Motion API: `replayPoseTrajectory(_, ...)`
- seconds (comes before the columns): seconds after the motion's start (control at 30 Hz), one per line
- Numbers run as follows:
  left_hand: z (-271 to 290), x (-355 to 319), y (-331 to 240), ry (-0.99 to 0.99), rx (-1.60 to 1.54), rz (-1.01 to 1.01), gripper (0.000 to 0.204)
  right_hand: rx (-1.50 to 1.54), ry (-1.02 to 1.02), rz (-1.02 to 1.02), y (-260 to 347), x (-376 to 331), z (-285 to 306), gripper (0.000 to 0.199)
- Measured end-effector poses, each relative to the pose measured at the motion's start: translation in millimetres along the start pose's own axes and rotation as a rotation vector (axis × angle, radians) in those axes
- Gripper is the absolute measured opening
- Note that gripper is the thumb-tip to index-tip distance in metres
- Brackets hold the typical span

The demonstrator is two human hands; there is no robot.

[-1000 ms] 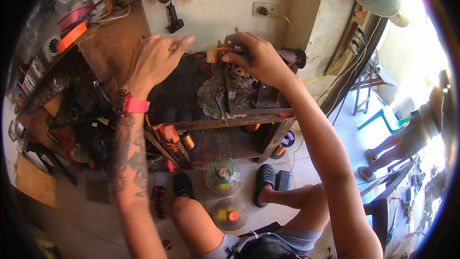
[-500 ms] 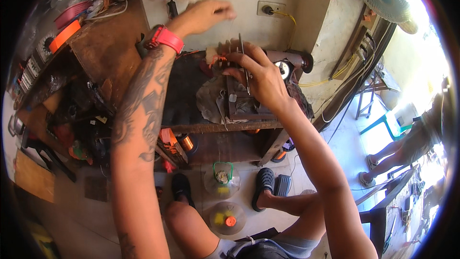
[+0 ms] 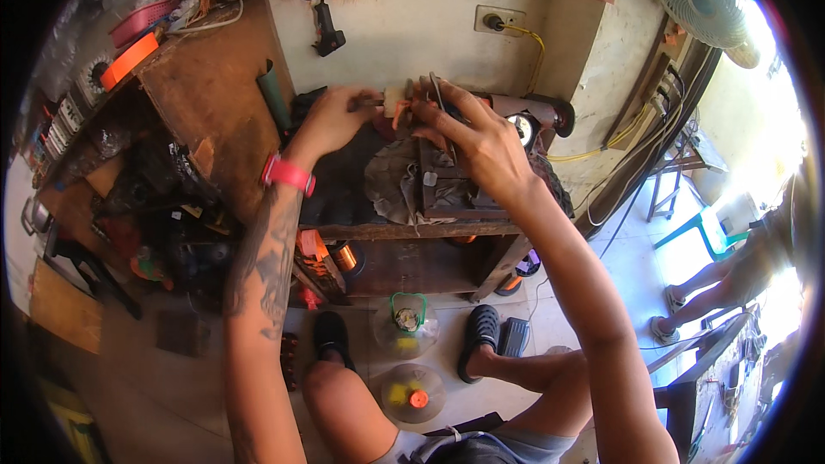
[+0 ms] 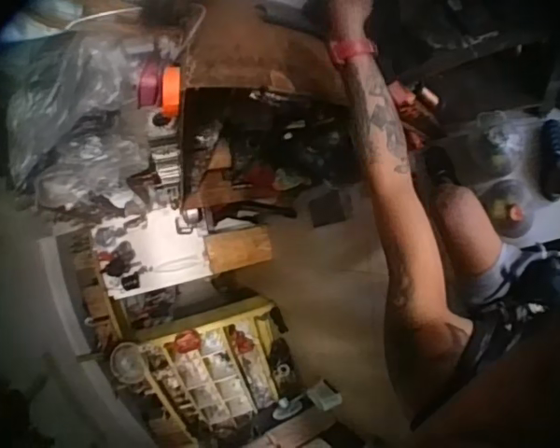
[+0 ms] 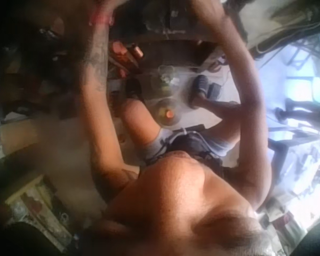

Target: The person sits on the floor and assembles small electrical components on a low wooden table. They handle copper wire, a cylindrical core, and a finned metal piece, wrapping wire around the core and attaching parts by hand.

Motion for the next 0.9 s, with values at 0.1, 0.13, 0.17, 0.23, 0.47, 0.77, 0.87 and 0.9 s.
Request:
replayPoseTrajectory(0.1,9,-39,-30,-0.457,-0.005,-0.391,0.03,-0.024,0.073,-0.011,1,2,4,0.036)
replayPoseTrajectory(0.13,10,-47,-38,-0.41,0.011,-0.398,0.032,-0.008,0.06,-0.031,1,2,5,0.037)
replayPoseTrajectory(0.17,10,-55,-45,-0.368,0.019,-0.425,0.034,0.011,0.053,-0.048,3,2,6,0.038)
replayPoseTrajectory(0.23,10,-60,-59,-0.352,0.039,-0.485,0.034,0.029,0.045,-0.07,4,2,6,0.039)
replayPoseTrajectory(0.47,2,-47,-77,-0.287,0.06,-0.473,0.018,-0.012,0.043,-0.031,2,0,1,0.041)
replayPoseTrajectory(0.77,-2,-40,-78,-0.375,0.055,-0.419,0.012,-0.049,0.01,0.027,-1,-3,-3,0.041)
replayPoseTrajectory(0.87,-5,-39,-80,-0.406,-0.034,-0.359,0.011,-0.058,0.002,0.026,0,-4,-3,0.042)
replayPoseTrajectory(0.9,-5,-39,-81,-0.413,-0.027,-0.348,0.011,-0.054,-0.004,0.026,0,-4,-4,0.042)
Point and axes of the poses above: each hand's wrist, its own x-axis towards the middle knuckle, its own z-axis out of the back of the hand, y = z × x, the point moved 1 cm from there along x, towards the middle knuckle, and after that the axes turned 2 degrees about -y, right-handed, at the moved point
